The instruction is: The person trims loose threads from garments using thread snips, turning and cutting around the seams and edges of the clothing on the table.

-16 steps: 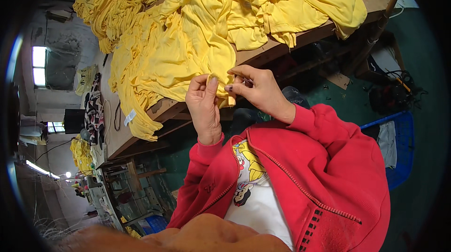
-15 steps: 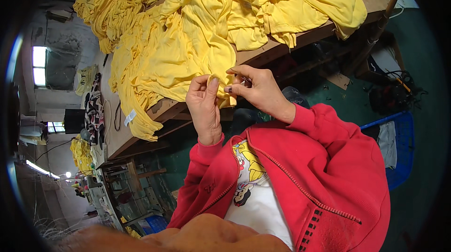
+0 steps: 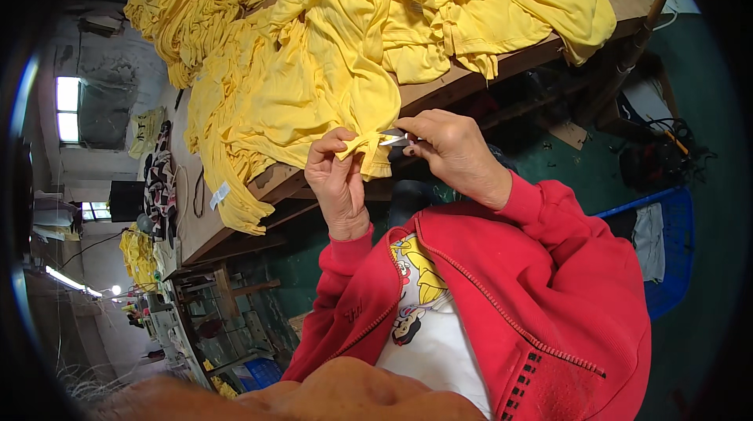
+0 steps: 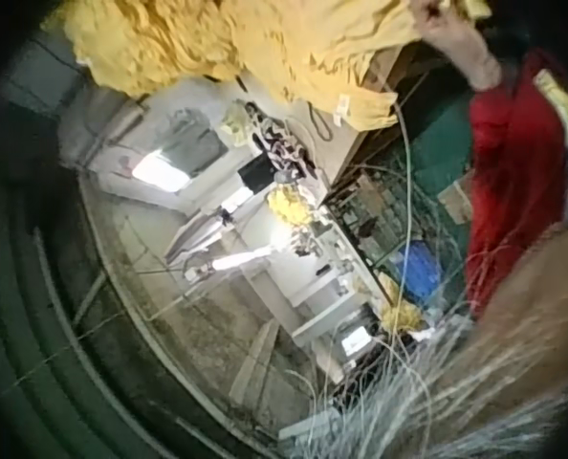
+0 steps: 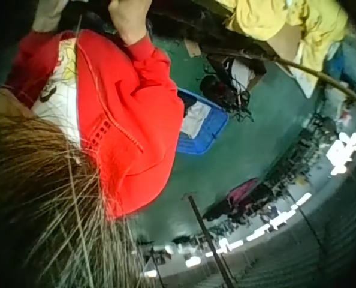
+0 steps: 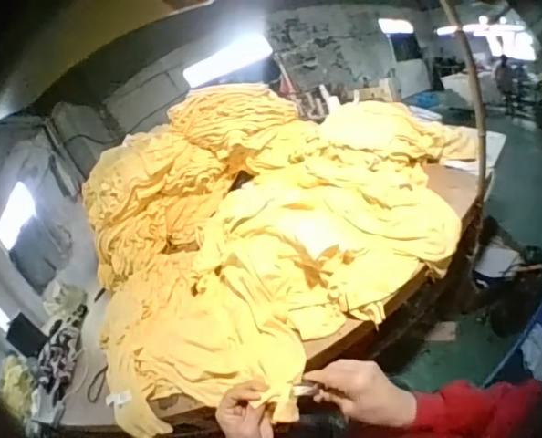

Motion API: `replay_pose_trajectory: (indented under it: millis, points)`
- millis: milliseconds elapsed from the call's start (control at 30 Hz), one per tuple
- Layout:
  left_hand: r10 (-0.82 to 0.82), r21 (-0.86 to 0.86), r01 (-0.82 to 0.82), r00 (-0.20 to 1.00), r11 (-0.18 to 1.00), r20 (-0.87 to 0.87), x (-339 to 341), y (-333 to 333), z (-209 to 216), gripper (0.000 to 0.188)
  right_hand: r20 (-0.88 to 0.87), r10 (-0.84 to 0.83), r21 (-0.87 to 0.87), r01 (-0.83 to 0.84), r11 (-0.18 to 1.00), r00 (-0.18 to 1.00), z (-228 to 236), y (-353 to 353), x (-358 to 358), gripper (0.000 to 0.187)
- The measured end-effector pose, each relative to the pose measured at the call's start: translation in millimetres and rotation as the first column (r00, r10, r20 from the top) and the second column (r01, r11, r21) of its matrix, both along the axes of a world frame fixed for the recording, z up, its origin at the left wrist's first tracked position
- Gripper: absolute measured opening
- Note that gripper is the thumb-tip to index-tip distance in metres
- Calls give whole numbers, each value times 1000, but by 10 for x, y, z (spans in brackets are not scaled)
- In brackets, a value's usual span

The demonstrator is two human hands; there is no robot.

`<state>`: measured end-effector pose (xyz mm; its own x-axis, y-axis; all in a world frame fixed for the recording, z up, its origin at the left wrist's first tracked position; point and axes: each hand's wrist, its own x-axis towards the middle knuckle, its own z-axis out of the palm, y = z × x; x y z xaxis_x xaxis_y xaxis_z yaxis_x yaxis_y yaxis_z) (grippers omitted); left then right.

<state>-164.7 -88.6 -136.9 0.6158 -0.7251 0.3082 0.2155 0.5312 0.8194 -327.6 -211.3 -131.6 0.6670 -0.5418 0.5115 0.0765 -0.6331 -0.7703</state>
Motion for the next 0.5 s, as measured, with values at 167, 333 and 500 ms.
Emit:
replay_pose_trajectory:
  millis: [167, 333, 500]
  points:
    - [-25, 5, 25, 999, 1000, -38, -64, -17, 14, 14, 15, -2, -34, 3, 999, 1000, 28, 56, 46, 41]
    - [-69, 2, 69, 996, 998, -50, -98, -24, -1, 11, 92, -20, -47, 24, 999, 996, 10, 71, 71, 37]
    - [-79, -7, 78, 991, 997, -109, -61, -20, -51, 12, 139, 9, 221, -40, 974, 990, -51, 39, 52, 32]
